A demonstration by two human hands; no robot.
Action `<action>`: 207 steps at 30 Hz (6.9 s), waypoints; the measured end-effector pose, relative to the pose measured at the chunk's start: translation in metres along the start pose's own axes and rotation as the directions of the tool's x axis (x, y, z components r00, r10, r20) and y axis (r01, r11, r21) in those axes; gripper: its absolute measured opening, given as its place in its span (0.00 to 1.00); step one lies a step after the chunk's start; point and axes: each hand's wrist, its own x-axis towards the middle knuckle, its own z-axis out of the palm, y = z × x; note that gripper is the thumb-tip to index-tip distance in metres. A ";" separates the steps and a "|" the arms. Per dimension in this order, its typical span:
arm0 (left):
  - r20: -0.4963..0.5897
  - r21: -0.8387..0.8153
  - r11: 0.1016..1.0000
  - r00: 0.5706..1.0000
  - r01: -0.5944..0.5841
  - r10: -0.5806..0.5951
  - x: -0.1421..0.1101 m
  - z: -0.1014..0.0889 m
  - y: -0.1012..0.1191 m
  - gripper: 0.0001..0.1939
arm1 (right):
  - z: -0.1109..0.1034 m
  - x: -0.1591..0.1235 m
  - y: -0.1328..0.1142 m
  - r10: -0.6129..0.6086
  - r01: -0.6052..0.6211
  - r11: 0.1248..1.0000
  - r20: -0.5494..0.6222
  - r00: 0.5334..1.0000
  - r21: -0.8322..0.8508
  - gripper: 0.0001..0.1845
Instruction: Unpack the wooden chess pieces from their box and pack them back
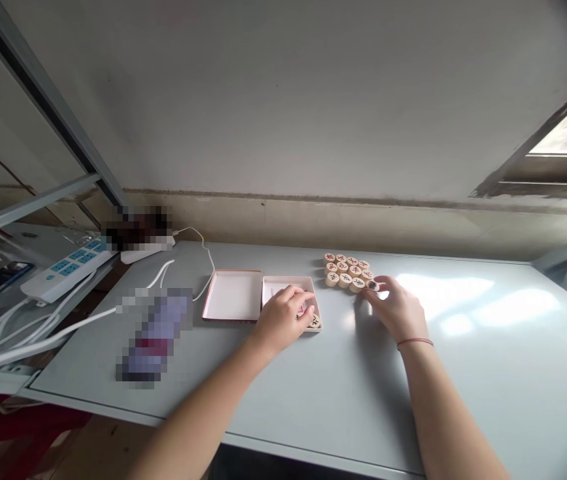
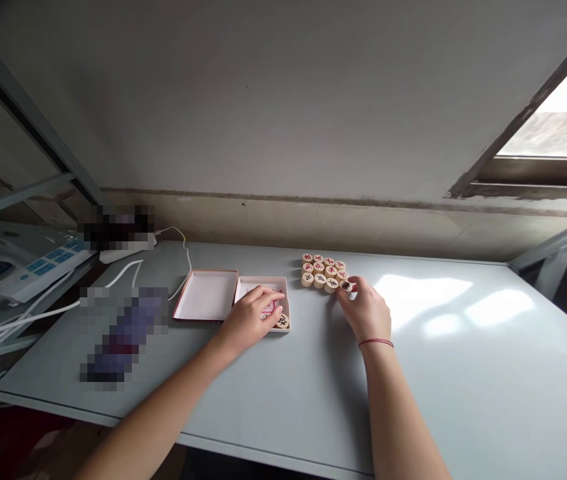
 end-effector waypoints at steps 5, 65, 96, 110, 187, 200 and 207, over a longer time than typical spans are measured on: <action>0.009 -0.017 1.000 1.000 0.010 -0.010 0.000 -0.001 0.000 0.12 | -0.004 -0.002 -0.006 0.032 -0.032 0.999 0.004 0.999 0.040 0.12; 0.153 -0.435 0.837 0.943 0.331 -0.294 0.003 -0.044 0.016 0.14 | 0.000 -0.066 -0.091 -0.641 0.568 0.692 0.017 0.768 0.446 0.14; 0.020 -0.002 1.000 1.000 -0.009 0.009 -0.001 -0.011 0.001 0.16 | -0.014 -0.060 -0.091 -0.486 0.307 0.804 0.266 0.832 0.510 0.18; 0.010 0.035 0.999 1.000 -0.013 0.013 0.003 -0.029 -0.003 0.13 | 0.010 -0.043 -0.060 -0.329 0.330 0.944 0.093 0.940 0.003 0.17; 0.136 0.473 0.865 0.955 0.170 -0.262 0.005 -0.041 -0.028 0.11 | 0.003 -0.061 -0.088 -0.686 0.613 0.712 0.153 0.711 0.342 0.09; 0.376 0.260 0.962 0.909 0.084 -0.181 0.000 -0.047 -0.011 0.10 | 0.000 -0.059 -0.084 -0.701 0.618 0.697 0.162 0.695 0.363 0.15; 0.376 0.284 0.950 0.897 0.128 -0.233 0.001 -0.053 -0.010 0.10 | 0.002 -0.062 -0.087 -0.748 0.654 0.658 0.228 0.623 0.372 0.11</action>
